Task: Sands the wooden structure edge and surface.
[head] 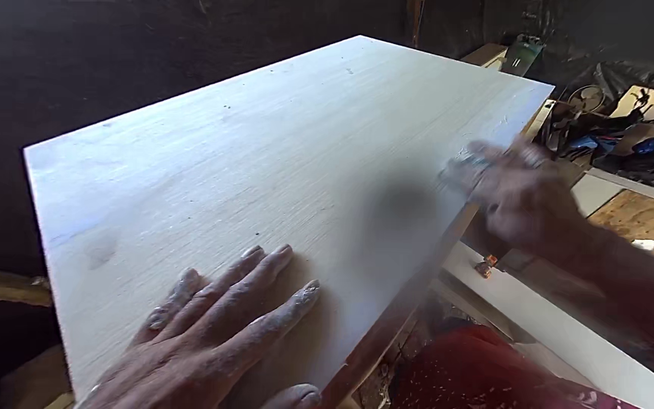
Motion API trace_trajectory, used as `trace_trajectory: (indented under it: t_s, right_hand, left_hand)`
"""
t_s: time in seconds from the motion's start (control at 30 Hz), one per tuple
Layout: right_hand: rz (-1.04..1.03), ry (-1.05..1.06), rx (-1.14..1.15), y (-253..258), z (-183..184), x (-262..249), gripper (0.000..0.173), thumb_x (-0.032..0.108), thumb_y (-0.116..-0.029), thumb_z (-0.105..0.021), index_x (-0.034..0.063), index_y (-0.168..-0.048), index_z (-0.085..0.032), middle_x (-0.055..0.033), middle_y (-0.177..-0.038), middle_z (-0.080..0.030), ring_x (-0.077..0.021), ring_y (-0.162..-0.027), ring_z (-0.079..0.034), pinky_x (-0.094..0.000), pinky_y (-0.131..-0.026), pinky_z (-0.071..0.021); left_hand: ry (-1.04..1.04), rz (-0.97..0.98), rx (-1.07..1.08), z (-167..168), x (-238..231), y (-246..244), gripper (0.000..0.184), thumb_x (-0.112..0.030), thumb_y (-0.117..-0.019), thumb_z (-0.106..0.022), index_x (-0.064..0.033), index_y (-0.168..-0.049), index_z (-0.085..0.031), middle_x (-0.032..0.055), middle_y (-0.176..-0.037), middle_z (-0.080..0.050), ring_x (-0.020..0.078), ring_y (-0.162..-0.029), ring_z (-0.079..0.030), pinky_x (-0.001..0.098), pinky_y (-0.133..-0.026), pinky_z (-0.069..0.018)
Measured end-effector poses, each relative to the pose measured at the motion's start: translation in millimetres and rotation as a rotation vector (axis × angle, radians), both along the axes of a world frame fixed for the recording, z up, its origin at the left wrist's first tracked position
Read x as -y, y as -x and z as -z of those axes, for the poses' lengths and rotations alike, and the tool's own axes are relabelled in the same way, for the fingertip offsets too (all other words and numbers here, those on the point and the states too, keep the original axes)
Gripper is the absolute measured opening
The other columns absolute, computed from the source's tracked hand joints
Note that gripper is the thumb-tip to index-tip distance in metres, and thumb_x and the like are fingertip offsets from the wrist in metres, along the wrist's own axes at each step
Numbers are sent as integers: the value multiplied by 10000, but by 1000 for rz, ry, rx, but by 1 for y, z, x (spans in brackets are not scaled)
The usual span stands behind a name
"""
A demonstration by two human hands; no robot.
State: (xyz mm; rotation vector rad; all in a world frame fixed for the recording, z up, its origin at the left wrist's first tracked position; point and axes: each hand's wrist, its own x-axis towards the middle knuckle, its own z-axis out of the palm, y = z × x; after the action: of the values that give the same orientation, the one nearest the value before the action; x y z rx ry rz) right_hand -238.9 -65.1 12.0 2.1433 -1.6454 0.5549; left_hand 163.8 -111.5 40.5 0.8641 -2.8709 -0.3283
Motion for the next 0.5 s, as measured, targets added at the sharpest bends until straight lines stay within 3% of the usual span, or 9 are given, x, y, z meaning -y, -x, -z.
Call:
trace_trajectory:
  t_s: [0.1,0.17,0.23,0.27,0.37,0.5]
  right_hand:
    - [211,-20,60,37,-2,22,553,-77,-903,-459,121,-1380,-657,-72,-1412,-647,-335,-1393,-530,-685,-1167,-289]
    - [220,12,60,28,5,24,521,-43,-924,-447,110,-1375,-658,-69,-1421,-639,-317,-1397,-526,-674,-1165,-302]
    - [197,25,70,23,8,23,516,-37,-941,-431,106,-1387,-648,-61,-1438,-628,-311,-1409,-515,-665,-1168,-308]
    - [178,26,77,23,9,23,522,-33,-943,-429,105,-1402,-636,-61,-1451,-617,-312,-1419,-503,-665,-1172,-299]
    - [128,18,101,28,11,19,530,-4,-949,-433,104,-1440,-599,-61,-1488,-583,-311,-1447,-466,-675,-1190,-256]
    - [92,46,147,29,15,22,511,15,-961,-421,100,-1431,-604,-70,-1485,-585,-331,-1444,-465,-697,-1174,-254]
  left_hand:
    - [6,10,69,-12,-9,33,776,-782,-937,-395,-344,-1578,-410,114,-1665,-321,373,-1545,-256,727,-1174,-186]
    - [46,-43,130,-16,-17,74,851,-801,-943,-305,-268,-1602,-377,107,-1665,-326,349,-1547,-265,703,-1178,-213]
    - [35,-109,197,-18,-22,110,877,-750,-973,-294,-171,-1631,-300,117,-1691,-256,332,-1569,-198,690,-1201,-158]
    - [38,-131,208,-18,-23,123,821,-697,-1000,-303,-160,-1621,-322,123,-1692,-248,330,-1572,-189,686,-1213,-133]
    - [125,-126,161,-12,-22,136,587,-550,-1055,-291,-247,-1502,-523,77,-1651,-360,303,-1549,-272,662,-1220,-175]
    - [140,-140,69,-8,-21,132,511,-529,-1060,-346,-355,-1514,-506,21,-1641,-385,280,-1538,-303,658,-1204,-234]
